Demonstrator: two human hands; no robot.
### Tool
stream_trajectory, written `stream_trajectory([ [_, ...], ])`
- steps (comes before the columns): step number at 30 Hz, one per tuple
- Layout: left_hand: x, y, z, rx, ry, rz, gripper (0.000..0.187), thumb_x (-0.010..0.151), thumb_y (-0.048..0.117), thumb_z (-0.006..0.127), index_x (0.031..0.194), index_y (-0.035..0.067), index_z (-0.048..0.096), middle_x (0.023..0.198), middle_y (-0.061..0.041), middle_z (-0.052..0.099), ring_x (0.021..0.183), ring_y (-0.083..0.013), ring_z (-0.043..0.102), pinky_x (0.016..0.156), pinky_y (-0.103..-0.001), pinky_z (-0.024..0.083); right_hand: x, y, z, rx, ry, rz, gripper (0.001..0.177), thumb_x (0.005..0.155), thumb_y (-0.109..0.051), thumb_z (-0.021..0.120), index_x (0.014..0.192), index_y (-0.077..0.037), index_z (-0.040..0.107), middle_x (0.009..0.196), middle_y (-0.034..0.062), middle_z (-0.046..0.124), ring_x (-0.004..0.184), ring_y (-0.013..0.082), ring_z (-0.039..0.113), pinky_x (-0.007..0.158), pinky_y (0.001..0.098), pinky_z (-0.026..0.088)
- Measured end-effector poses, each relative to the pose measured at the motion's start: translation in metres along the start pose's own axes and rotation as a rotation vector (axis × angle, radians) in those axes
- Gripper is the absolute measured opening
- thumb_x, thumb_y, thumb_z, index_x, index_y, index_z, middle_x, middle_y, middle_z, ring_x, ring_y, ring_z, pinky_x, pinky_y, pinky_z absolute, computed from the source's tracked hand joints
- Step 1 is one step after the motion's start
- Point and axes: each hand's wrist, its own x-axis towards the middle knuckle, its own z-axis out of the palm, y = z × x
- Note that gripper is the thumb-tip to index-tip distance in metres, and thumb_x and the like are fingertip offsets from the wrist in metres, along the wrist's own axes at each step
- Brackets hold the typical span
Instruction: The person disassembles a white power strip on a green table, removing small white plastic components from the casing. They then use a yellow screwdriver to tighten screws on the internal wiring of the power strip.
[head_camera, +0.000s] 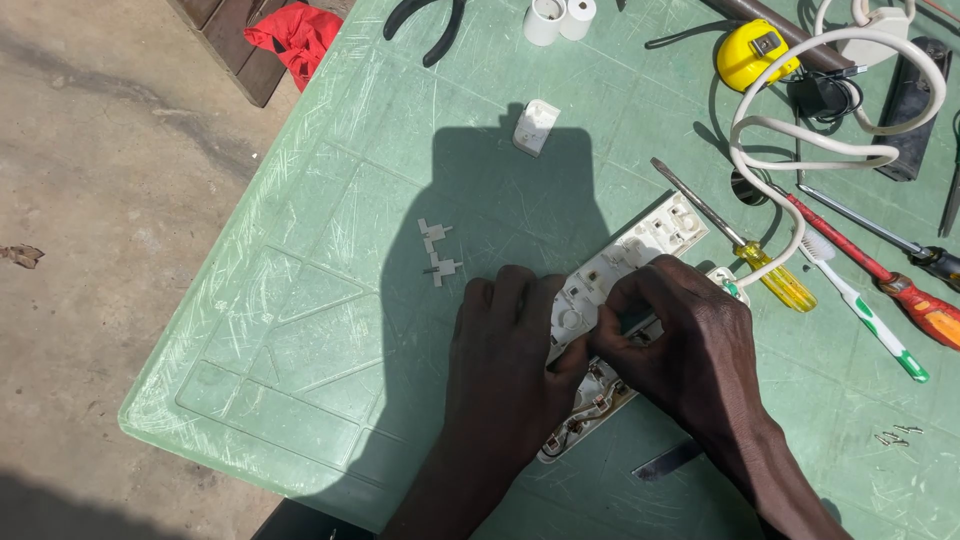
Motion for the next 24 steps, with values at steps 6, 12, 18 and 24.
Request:
stream_trajectory([
  [6, 0.000, -0.002, 0.003, 0.011, 0.019, -0.023, 0.047, 0.081, 0.021, 0.079, 0.120, 0.003, 0.061, 0.108, -0.011, 0.054, 0.090, -0.0308, 0.051, 0.077, -0.044, 0.047, -0.006, 0.000, -0.004, 0.032, 0.004, -0.018, 0.017, 0.076, -0.005, 0.073, 0.074, -0.014, 0.059, 0.073, -0.0023, 0.058, 0.067, 0.0166, 0.053, 0.057, 0.0354, 0.040],
  [12, -0.001, -0.003, 0.006, 0.027, 0.041, -0.012, 0.047, 0.079, 0.021, 0.080, 0.118, 0.003, 0.062, 0.105, -0.012, 0.055, 0.091, -0.0311, 0.052, 0.076, -0.044, 0.048, 0.003, -0.003, -0.028, 0.106, -0.003, 0.038, 0.012, 0.085, -0.008, 0.077, 0.083, -0.009, 0.066, 0.085, 0.0025, 0.066, 0.076, 0.0179, 0.064, 0.068, 0.0347, 0.047],
  [18, -0.008, -0.007, 0.008, 0.031, 0.029, -0.007, 0.050, 0.083, 0.024, 0.079, 0.123, 0.003, 0.057, 0.110, -0.014, 0.052, 0.094, -0.0324, 0.049, 0.081, -0.047, 0.046, 0.049, -0.016, -0.043, 0.222, -0.126, -0.195, 0.008, 0.095, -0.011, 0.072, 0.099, -0.005, 0.071, 0.097, 0.0104, 0.068, 0.088, 0.0256, 0.067, 0.078, 0.0424, 0.052],
  [24, -0.011, -0.006, 0.006, 0.023, 0.032, 0.001, 0.053, 0.084, 0.028, 0.079, 0.124, 0.003, 0.056, 0.112, -0.015, 0.050, 0.095, -0.0339, 0.048, 0.082, -0.049, 0.044, 0.110, -0.032, -0.005, 0.209, -0.208, -0.432, 0.009, 0.095, -0.008, 0.075, 0.103, -0.008, 0.070, 0.096, 0.0072, 0.066, 0.078, 0.0205, 0.065, 0.066, 0.0334, 0.049],
])
